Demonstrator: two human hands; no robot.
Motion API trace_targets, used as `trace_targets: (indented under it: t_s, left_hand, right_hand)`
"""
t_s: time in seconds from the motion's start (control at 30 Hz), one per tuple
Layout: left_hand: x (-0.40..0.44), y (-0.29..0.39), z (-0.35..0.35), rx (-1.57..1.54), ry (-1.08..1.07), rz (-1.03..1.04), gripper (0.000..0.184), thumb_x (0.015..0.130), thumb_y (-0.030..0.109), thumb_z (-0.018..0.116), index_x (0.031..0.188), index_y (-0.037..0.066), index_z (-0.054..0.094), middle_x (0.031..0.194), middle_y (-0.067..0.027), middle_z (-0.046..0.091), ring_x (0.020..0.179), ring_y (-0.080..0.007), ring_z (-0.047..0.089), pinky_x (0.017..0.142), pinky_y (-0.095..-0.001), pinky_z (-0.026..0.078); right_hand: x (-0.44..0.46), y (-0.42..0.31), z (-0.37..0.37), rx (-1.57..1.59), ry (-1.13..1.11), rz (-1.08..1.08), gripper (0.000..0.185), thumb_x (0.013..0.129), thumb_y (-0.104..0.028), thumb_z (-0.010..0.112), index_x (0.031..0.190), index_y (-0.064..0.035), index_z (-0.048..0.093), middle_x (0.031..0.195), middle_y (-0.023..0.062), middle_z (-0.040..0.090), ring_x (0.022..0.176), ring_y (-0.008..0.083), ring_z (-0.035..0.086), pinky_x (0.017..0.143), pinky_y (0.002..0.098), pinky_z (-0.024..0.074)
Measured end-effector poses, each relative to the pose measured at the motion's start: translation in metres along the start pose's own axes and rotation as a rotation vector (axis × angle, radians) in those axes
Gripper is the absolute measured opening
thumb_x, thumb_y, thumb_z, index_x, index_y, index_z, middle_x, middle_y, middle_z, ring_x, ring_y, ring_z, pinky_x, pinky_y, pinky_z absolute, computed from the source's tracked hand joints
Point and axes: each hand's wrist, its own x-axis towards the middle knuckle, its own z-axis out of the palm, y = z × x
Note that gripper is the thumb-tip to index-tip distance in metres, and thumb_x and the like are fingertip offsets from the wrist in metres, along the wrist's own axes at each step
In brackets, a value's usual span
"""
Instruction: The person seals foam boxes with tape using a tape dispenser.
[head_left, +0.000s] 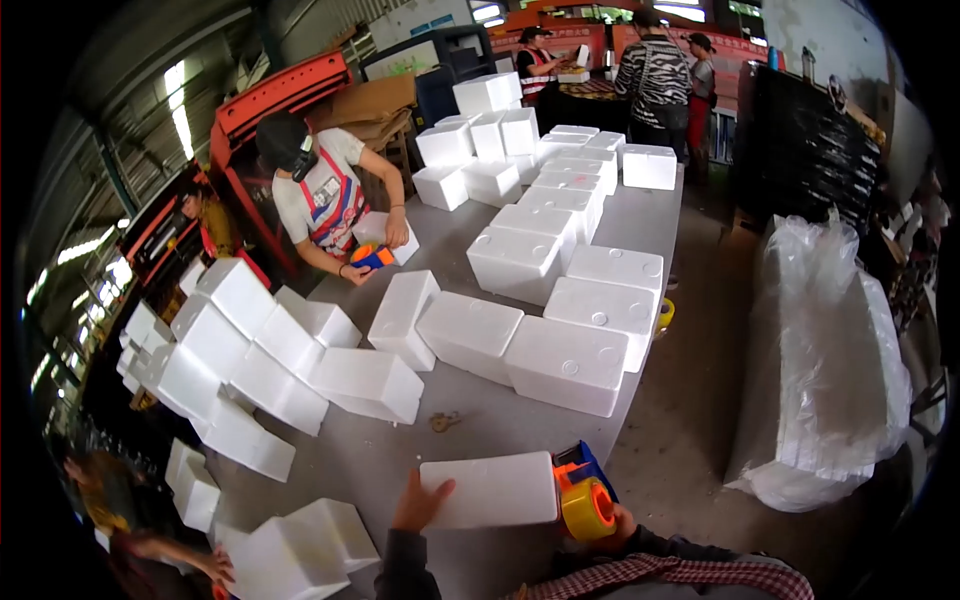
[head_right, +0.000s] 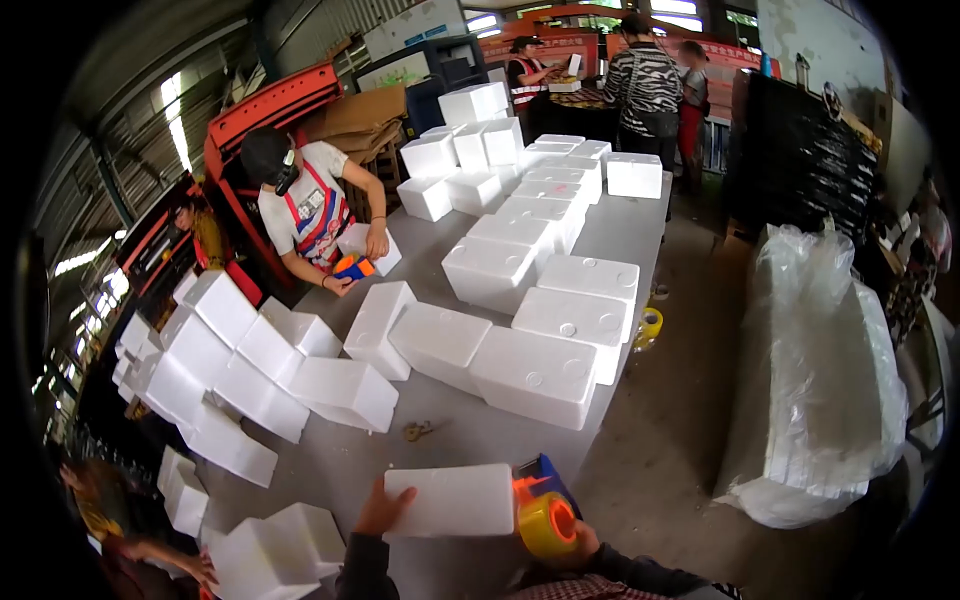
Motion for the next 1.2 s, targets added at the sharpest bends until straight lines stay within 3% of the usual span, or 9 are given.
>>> trace_targets:
  t_s: [0.13, 0.27, 0.33, 0.57, 0.8, 0.97, 1.1, 1.17, 1.2]
  left_hand:
    - [-0.037, 0.015, 0.023, 0.235, 0.319, 0.086, 0.056, 0.078, 0.04, 0.063, 0.113, 0.001, 0.044, 0.104, -0.018, 0.055, 0.096, -0.032, 0.054, 0.082, -0.0393, 0.043]
    - [-0.068, 0.091, 0.04, -0.227, 0.515, 0.133, 0.041, 0.086, 0.036, 0.054, 0.11, 0.004, 0.047, 0.098, -0.0107, 0.055, 0.087, -0.0252, 0.054, 0.078, -0.0363, 0.044]
    - [-0.083, 0.105, 0.05, -1.492, -0.386, 0.014, 0.031, 0.091, 0.032, 0.046, 0.106, 0.006, 0.05, 0.095, -0.0053, 0.055, 0.085, -0.017, 0.053, 0.078, -0.0322, 0.044]
    - [-0.108, 0.129, 0.046, -1.666, -0.102, -0.291, 0.021, 0.092, 0.026, 0.047, 0.098, 0.007, 0.052, 0.088, -0.0009, 0.056, 0.077, -0.0104, 0.053, 0.071, -0.0237, 0.043]
    - [-0.067, -0.019, -0.011, -0.855, 0.562, 0.208, 0.015, 0.089, 0.017, 0.05, 0.08, 0.005, 0.054, 0.076, 0.001, 0.054, 0.072, -0.0105, 0.05, 0.065, -0.025, 0.041]
    - [-0.017, -0.131, 0.054, -0.451, 0.099, -0.102, 0.019, 0.087, 0.02, 0.049, 0.084, 0.003, 0.057, 0.081, -0.0111, 0.061, 0.076, -0.021, 0.054, 0.066, -0.0356, 0.043]
    - [-0.038, -0.082, 0.048, -0.162, 0.051, -0.537, 0.025, 0.088, 0.021, 0.046, 0.104, 0.005, 0.056, 0.097, -0.013, 0.061, 0.085, -0.0251, 0.058, 0.078, -0.0375, 0.044]
    - [-0.047, -0.055, 0.016, -0.503, 0.581, -0.032, 0.032, 0.089, 0.024, 0.044, 0.116, 0.01, 0.052, 0.114, -0.0127, 0.055, 0.099, -0.0279, 0.055, 0.085, -0.0394, 0.043]
    - [-0.051, -0.026, 0.002, -0.119, 0.495, 0.263, 0.034, 0.088, 0.025, 0.045, 0.12, 0.012, 0.05, 0.121, -0.0115, 0.05, 0.107, -0.0288, 0.05, 0.086, -0.0394, 0.043]
  right_hand:
    - [-0.03, -0.052, 0.029, -0.265, 0.093, -0.063, 0.057, 0.074, -0.019, 0.056, 0.126, -0.003, 0.04, 0.119, 0.0142, 0.05, 0.104, 0.0277, 0.053, 0.09, 0.0391, 0.0434]
    - [-0.035, -0.092, 0.116, -1.365, -0.029, -0.664, 0.065, 0.062, -0.007, 0.066, 0.124, -0.0072, 0.045, 0.109, 0.0153, 0.054, 0.088, 0.0293, 0.057, 0.077, 0.0374, 0.0476]
    - [-0.037, -0.088, 0.136, -1.931, -0.139, -0.825, 0.069, 0.058, -0.004, 0.07, 0.123, -0.0095, 0.047, 0.103, 0.0163, 0.055, 0.082, 0.0299, 0.057, 0.071, 0.0369, 0.0484]
    - [-0.006, -0.061, 0.163, -2.16, -0.458, -0.69, 0.07, 0.052, -0.007, 0.073, 0.118, -0.0107, 0.05, 0.095, 0.0187, 0.05, 0.077, 0.0332, 0.053, 0.065, 0.0368, 0.0459]
    - [0.028, -0.058, 0.218, -2.354, -0.591, -0.558, 0.063, 0.056, -0.002, 0.069, 0.116, -0.0105, 0.052, 0.101, 0.0194, 0.048, 0.086, 0.0346, 0.055, 0.071, 0.037, 0.0479]
    - [0.054, -0.038, 0.224, -2.589, -0.68, -0.254, 0.059, 0.066, -0.012, 0.067, 0.121, -0.0161, 0.047, 0.102, 0.0201, 0.044, 0.082, 0.0366, 0.055, 0.067, 0.0397, 0.0485]
    - [0.048, -0.036, 0.239, -2.597, -0.649, -0.148, 0.057, 0.067, -0.01, 0.062, 0.121, -0.0169, 0.047, 0.1, 0.0185, 0.044, 0.081, 0.036, 0.055, 0.067, 0.0407, 0.0489]
    - [0.055, -0.036, 0.245, -2.578, -0.644, -0.045, 0.057, 0.066, -0.007, 0.06, 0.121, -0.0164, 0.047, 0.1, 0.0194, 0.044, 0.081, 0.0369, 0.055, 0.068, 0.0409, 0.0481]
    - [0.061, -0.04, 0.242, -2.554, -0.595, -0.068, 0.057, 0.066, -0.007, 0.06, 0.121, -0.0164, 0.047, 0.1, 0.0194, 0.044, 0.081, 0.0369, 0.055, 0.068, 0.0409, 0.0481]
